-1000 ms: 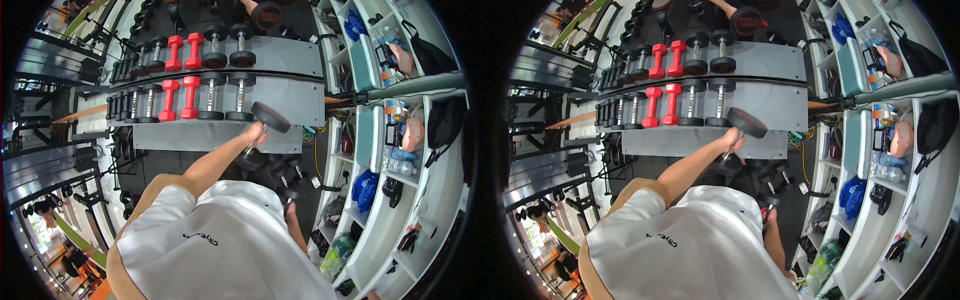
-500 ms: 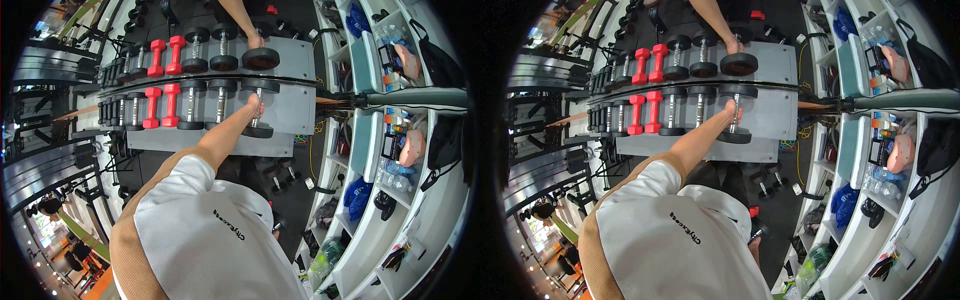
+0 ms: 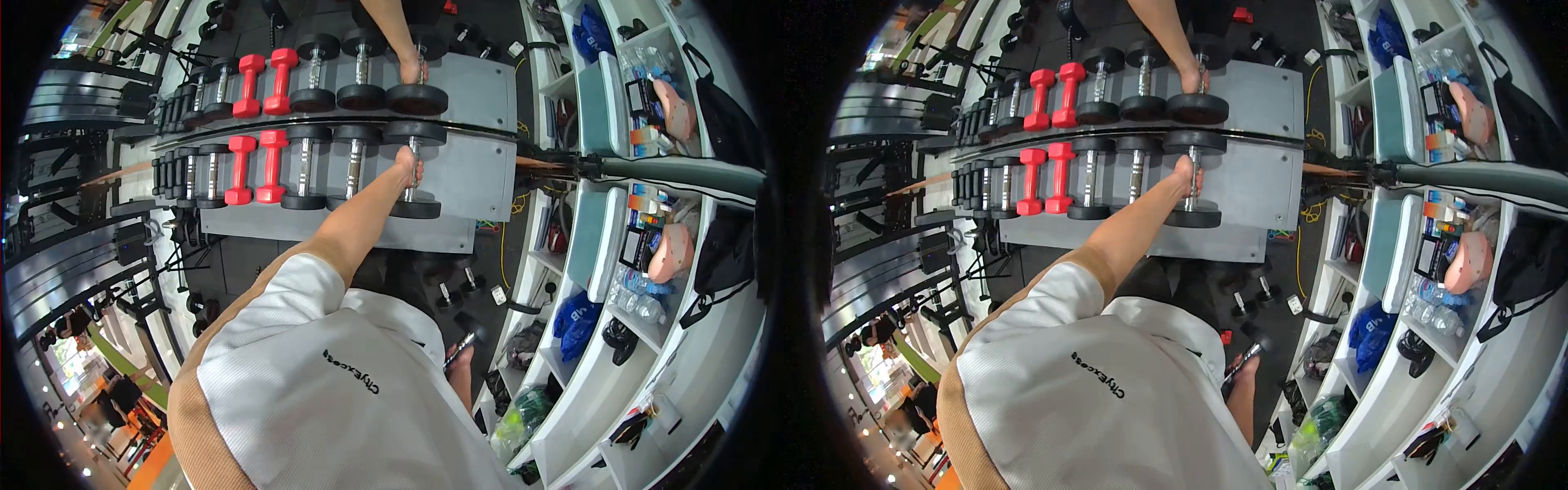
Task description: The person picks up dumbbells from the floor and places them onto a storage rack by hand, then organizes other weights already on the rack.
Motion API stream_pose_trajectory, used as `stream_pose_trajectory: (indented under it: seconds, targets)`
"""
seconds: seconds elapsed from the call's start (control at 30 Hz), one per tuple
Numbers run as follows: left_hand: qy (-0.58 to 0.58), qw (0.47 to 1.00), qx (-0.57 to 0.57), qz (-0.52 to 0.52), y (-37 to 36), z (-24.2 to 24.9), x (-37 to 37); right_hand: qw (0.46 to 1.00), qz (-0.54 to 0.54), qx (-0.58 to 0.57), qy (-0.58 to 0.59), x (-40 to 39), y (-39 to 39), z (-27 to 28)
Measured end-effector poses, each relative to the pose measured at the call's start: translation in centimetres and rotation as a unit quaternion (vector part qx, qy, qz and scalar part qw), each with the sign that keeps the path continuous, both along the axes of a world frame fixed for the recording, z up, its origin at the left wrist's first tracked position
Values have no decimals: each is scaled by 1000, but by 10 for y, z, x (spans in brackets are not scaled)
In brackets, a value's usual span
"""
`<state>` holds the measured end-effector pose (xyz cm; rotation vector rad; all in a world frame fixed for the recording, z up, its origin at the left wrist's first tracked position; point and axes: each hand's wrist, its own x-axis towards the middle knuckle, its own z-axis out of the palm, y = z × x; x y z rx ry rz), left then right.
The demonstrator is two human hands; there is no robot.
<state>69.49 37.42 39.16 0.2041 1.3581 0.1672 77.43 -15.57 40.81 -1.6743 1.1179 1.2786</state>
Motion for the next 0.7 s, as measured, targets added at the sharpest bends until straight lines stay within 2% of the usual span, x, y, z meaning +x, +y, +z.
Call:
stream_pose_trajectory:
  seconds: [0.03,0.13,0.23,0.3,0.33,0.37,0.4,0.43,0.7]
  targets:
    - [2,1000,-3,6,2,0,1,998,50,33,-6,8,4,-9]
    - [17,1000,12,11,7,11,7,991,132,29,10,39,61,-6]
    - [126,991,20,33,4,14,10,973,225,58,0,63,126,1]
    - [144,989,28,28,3,17,12,955,266,128,-30,75,179,9]
    - [164,985,43,27,3,17,12,958,256,126,-37,83,200,0]
    - [164,985,45,19,2,7,11,936,300,177,-51,86,227,10]
    - [163,985,44,18,3,7,11,932,306,181,-68,89,253,13]
    - [181,982,52,14,5,9,12,935,288,198,-55,92,279,20]
    - [209,977,38,23,6,18,14,908,362,206,-40,112,414,24]
